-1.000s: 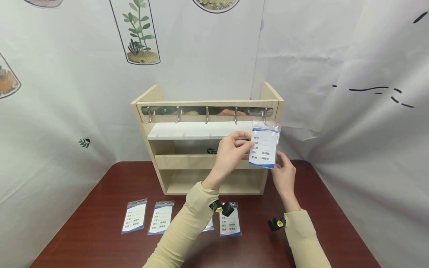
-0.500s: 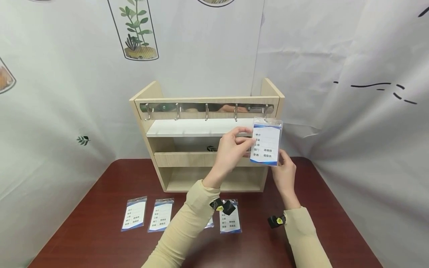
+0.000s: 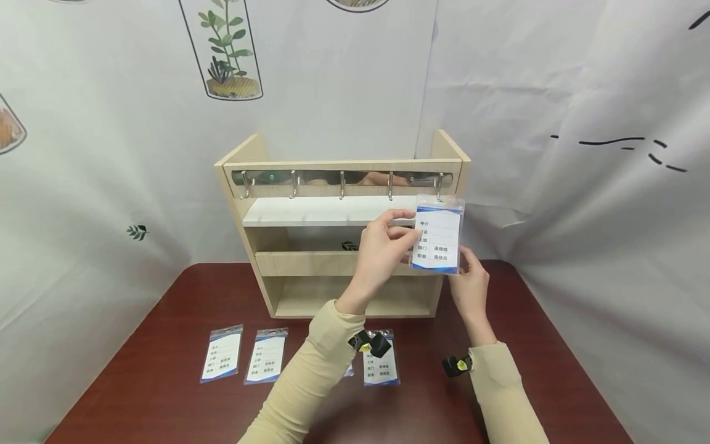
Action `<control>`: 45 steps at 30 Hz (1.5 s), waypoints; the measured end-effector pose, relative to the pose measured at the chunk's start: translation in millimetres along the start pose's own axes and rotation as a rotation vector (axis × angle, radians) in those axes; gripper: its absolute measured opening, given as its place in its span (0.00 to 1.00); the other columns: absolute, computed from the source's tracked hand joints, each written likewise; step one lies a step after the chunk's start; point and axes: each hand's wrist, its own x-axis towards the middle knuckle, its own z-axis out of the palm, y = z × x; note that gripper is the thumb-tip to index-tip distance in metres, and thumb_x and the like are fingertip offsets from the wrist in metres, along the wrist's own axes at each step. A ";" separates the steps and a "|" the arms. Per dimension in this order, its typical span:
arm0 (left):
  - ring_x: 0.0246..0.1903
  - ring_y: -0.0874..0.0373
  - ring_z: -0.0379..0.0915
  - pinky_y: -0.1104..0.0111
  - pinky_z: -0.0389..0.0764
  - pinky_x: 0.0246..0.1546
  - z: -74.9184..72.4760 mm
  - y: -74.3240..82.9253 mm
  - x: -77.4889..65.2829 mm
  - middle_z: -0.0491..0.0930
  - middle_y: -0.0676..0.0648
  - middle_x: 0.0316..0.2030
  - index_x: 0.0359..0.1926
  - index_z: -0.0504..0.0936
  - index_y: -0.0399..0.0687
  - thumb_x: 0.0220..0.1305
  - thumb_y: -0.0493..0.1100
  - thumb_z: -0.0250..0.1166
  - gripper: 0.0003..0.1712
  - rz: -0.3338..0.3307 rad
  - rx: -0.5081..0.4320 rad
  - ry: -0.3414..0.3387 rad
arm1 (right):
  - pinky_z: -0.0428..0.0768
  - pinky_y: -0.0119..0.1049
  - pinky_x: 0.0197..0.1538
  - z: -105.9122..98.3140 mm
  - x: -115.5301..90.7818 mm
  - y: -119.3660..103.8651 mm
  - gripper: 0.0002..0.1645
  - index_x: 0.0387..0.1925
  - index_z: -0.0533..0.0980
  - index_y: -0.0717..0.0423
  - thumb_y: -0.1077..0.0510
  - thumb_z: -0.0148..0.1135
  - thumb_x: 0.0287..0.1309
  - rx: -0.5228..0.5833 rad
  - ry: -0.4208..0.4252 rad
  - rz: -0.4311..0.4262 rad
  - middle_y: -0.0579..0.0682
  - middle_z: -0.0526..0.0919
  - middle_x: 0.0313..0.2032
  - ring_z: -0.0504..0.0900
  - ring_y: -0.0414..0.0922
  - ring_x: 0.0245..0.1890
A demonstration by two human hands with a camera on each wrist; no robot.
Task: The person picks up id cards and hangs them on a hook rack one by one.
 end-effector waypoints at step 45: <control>0.32 0.58 0.87 0.73 0.84 0.31 5.4 -43.1 7.8 0.88 0.38 0.39 0.55 0.82 0.43 0.67 0.34 0.67 0.16 0.149 0.060 0.025 | 0.75 0.16 0.45 3.1 -7.1 -21.3 0.19 0.54 0.78 0.73 0.72 0.65 0.60 0.207 0.013 0.012 0.68 0.83 0.46 0.77 0.21 0.38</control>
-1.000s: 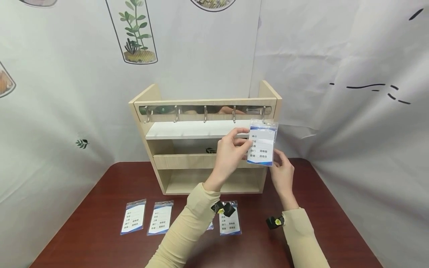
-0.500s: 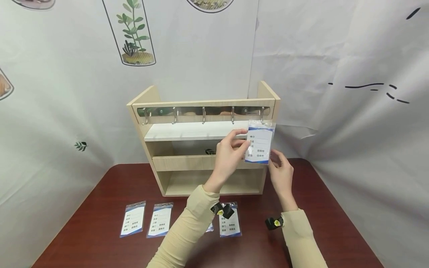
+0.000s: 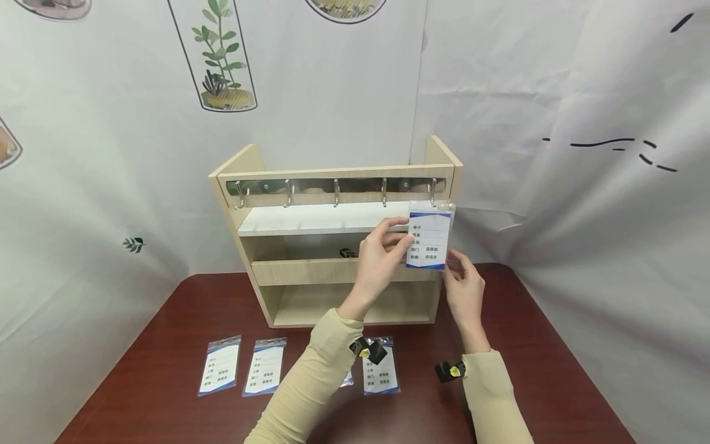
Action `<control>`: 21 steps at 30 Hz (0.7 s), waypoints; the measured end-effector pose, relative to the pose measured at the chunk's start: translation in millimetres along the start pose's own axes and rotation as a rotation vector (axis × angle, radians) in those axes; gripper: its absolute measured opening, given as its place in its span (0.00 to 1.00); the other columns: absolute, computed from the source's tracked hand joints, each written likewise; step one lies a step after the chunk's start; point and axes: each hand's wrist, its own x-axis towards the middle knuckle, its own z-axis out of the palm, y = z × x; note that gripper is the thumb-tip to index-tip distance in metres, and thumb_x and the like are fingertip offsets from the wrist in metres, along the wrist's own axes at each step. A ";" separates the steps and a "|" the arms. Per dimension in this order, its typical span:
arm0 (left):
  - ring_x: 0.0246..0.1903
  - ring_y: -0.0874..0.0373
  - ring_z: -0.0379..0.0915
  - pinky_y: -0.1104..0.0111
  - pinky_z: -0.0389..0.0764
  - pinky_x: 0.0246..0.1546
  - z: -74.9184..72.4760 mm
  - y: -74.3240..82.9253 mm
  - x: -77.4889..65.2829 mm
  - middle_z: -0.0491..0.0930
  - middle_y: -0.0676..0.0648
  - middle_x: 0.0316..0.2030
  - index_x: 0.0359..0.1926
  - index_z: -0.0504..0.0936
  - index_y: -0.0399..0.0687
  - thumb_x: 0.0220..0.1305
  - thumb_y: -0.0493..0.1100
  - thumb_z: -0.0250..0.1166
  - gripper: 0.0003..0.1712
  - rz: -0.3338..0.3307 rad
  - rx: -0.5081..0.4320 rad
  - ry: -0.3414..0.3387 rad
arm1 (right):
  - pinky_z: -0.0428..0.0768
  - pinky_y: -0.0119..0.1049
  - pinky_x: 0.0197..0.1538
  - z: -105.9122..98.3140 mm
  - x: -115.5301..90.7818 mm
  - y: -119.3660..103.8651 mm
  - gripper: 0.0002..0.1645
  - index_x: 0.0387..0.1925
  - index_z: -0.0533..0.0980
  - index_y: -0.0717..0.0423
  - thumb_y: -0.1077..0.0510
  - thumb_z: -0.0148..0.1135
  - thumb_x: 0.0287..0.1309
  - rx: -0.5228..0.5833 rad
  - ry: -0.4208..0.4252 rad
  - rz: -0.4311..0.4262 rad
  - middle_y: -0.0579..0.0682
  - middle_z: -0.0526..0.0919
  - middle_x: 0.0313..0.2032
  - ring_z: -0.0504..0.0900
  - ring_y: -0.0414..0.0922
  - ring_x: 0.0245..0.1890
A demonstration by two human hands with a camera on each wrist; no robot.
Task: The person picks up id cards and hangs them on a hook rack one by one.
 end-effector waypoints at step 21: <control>0.37 0.54 0.87 0.74 0.83 0.34 4.4 -16.5 1.7 0.87 0.38 0.43 0.58 0.79 0.43 0.70 0.37 0.64 0.16 0.098 0.039 0.010 | 0.77 0.17 0.45 -4.7 -11.6 -15.2 0.19 0.52 0.78 0.75 0.70 0.68 0.60 0.004 -0.031 -0.021 0.70 0.83 0.46 0.80 0.26 0.38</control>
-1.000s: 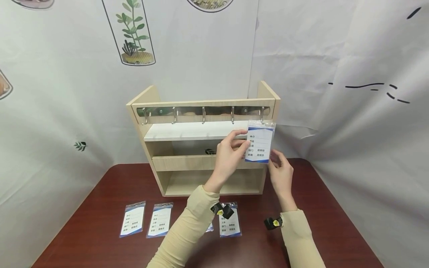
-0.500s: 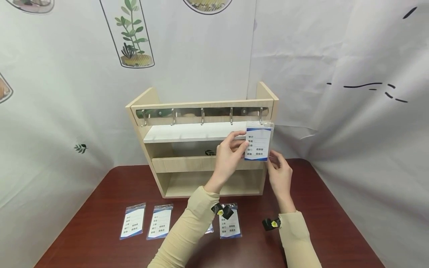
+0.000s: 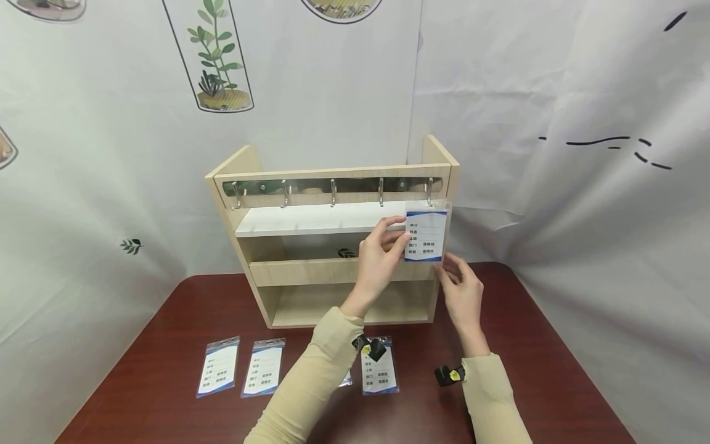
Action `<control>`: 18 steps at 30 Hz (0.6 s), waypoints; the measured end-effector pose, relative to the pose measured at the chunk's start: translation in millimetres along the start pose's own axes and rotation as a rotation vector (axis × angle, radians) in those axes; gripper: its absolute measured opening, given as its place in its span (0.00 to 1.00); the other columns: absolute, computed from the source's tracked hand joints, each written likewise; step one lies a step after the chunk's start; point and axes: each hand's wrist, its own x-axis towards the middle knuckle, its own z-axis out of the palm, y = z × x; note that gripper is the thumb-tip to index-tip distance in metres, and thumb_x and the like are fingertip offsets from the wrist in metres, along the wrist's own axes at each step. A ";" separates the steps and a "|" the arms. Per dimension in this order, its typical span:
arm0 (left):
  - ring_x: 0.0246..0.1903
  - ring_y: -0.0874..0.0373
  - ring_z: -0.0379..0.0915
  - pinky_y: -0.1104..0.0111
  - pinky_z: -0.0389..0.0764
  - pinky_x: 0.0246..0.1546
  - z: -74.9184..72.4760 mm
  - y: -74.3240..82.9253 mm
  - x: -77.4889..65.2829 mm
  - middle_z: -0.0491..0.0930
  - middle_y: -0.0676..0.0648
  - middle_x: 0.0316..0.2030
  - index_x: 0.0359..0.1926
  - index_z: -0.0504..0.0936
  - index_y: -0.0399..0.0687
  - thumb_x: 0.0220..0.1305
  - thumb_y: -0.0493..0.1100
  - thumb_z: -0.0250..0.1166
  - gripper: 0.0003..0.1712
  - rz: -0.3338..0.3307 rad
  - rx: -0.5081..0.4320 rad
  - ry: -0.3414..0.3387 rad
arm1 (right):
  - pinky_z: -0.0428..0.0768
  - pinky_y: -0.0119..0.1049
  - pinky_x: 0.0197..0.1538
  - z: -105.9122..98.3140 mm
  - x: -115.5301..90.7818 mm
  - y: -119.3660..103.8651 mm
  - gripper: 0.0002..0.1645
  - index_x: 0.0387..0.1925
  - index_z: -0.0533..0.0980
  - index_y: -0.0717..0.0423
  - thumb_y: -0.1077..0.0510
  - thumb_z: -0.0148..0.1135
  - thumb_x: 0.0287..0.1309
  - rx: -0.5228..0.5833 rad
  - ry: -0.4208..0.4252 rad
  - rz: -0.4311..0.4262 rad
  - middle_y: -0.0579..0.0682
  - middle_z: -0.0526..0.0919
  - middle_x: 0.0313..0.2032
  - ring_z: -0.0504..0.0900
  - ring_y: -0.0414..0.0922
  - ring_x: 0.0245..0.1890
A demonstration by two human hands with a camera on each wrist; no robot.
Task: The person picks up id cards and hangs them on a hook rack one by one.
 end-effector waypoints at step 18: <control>0.38 0.56 0.87 0.76 0.82 0.34 4.4 -10.4 -1.8 0.87 0.39 0.43 0.57 0.79 0.40 0.70 0.35 0.64 0.15 0.082 0.040 0.019 | 0.78 0.18 0.45 0.3 1.4 3.8 0.18 0.52 0.78 0.75 0.72 0.67 0.59 0.026 0.004 -0.005 0.70 0.84 0.44 0.81 0.28 0.38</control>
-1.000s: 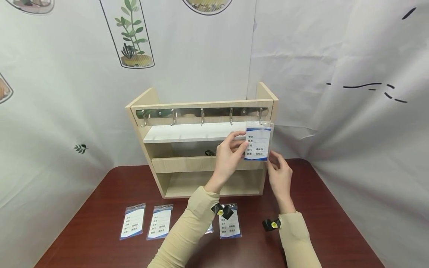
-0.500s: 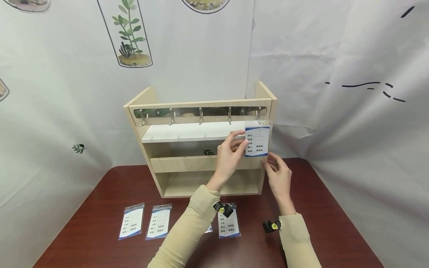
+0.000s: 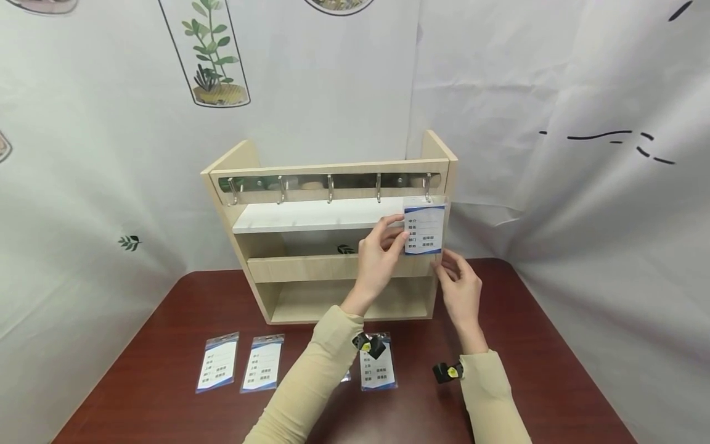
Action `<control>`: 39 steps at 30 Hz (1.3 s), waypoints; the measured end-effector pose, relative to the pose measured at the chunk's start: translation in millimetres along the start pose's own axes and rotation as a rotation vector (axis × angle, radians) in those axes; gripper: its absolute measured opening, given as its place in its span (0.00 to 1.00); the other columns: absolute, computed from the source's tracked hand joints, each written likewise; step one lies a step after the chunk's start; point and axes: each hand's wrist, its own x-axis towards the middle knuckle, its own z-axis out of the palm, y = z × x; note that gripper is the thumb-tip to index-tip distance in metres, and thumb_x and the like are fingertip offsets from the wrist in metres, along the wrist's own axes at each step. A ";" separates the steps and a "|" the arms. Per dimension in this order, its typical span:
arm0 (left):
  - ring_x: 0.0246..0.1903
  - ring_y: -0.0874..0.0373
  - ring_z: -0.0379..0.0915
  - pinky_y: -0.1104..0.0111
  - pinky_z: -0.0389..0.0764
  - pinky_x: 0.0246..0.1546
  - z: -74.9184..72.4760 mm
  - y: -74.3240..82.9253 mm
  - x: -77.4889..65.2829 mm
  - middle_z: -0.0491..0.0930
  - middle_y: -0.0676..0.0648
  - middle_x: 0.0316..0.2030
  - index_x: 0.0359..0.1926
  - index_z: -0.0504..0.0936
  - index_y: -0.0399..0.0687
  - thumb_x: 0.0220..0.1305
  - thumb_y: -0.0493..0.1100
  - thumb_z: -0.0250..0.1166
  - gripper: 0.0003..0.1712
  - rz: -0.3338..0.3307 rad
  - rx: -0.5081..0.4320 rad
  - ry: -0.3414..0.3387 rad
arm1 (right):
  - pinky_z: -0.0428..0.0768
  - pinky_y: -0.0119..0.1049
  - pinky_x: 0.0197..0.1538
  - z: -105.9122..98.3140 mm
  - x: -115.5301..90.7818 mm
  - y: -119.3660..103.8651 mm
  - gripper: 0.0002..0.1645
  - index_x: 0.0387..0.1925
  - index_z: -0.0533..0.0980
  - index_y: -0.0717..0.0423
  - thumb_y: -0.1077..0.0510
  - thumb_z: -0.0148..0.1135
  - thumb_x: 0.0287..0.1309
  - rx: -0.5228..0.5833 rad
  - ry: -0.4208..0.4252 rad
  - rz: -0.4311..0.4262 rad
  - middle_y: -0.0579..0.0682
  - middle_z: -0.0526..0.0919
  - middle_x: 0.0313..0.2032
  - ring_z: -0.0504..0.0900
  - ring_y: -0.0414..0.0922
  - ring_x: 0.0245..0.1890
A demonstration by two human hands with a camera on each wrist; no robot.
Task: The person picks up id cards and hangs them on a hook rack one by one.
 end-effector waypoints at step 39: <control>0.43 0.56 0.85 0.75 0.82 0.42 -29.9 -21.3 -59.3 0.87 0.43 0.43 0.53 0.80 0.37 0.67 0.32 0.65 0.14 -0.141 0.055 -0.194 | 0.78 0.19 0.45 1.0 1.4 0.1 0.19 0.52 0.76 0.78 0.73 0.66 0.60 0.014 -0.006 0.028 0.71 0.82 0.44 0.81 0.27 0.38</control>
